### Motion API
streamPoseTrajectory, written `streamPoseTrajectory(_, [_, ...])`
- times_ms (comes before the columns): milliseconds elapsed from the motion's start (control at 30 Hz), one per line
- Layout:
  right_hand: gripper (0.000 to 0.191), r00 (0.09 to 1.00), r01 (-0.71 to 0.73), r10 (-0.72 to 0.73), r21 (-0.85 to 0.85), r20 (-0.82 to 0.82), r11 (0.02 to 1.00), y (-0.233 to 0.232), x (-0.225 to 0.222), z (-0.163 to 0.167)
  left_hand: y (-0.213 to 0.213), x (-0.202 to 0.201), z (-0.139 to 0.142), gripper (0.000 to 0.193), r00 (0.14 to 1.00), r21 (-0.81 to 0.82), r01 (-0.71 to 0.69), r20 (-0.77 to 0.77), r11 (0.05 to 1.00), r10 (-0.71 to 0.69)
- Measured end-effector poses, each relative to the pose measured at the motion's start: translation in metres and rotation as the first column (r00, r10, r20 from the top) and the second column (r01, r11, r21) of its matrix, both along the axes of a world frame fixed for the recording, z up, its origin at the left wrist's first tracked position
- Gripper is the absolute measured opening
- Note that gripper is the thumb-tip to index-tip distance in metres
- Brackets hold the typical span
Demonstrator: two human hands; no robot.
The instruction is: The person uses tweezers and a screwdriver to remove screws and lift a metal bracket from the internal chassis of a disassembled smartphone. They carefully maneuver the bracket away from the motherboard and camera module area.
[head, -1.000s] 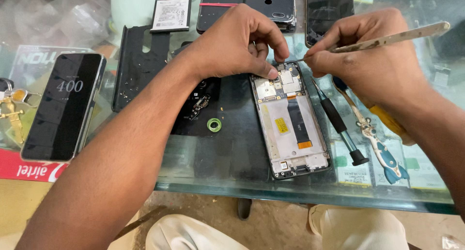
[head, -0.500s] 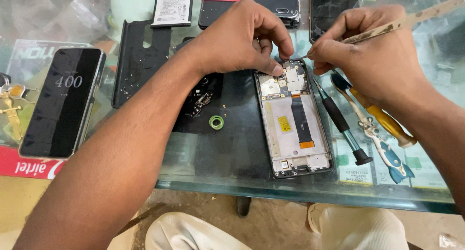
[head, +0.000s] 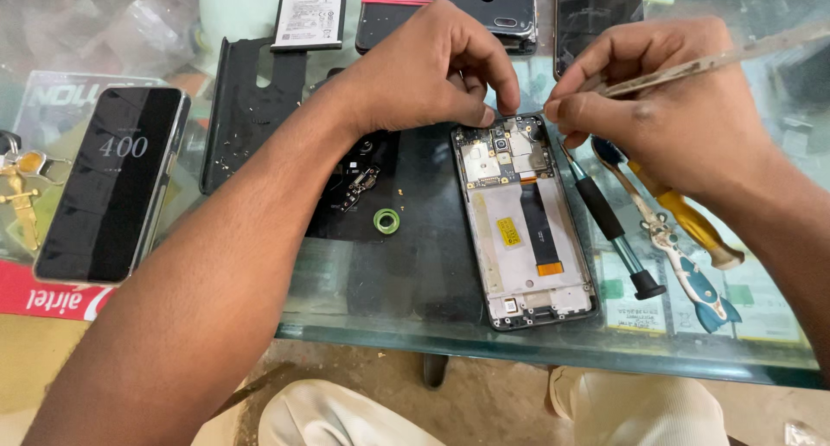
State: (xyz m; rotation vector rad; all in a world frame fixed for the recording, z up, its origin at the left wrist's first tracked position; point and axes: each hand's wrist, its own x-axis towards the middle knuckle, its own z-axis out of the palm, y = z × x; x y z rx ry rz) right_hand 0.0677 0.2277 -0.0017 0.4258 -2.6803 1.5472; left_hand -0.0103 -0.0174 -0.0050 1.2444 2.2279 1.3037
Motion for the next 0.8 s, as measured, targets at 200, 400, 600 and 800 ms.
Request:
streamPoseTrajectory(200, [0.007, 0.999, -0.015, 0.016, 0.037, -0.049, 0.999, 0.0035, -0.0031, -0.0025, -0.0003, 0.0026, 0.0027, 0.024, 0.998, -0.05, -0.015, -0.054, 0.999, 0.012])
streamPoseTrajectory(400, [0.006, 0.998, -0.057, 0.056, -0.011, -0.03, 0.998, 0.0033, -0.0033, 0.0006, 0.001, 0.0024, 0.0038, 0.026, 0.998, -0.056, -0.022, -0.054, 0.998, 0.019])
streamPoseTrajectory(600, [0.01, 0.999, 0.042, -0.041, 0.074, -0.015, 0.996, -0.0014, 0.0014, 0.0053, 0.0006, 0.0045, 0.0043, 0.025, 0.998, -0.061, -0.037, -0.056, 0.997, 0.033])
streamPoseTrajectory(800, [0.011, 0.997, 0.046, -0.04, 0.107, -0.06, 0.993, -0.0002, 0.0005, 0.0053, 0.0015, 0.004, 0.0035, 0.02, 0.999, -0.034, -0.028, -0.041, 0.999, 0.027])
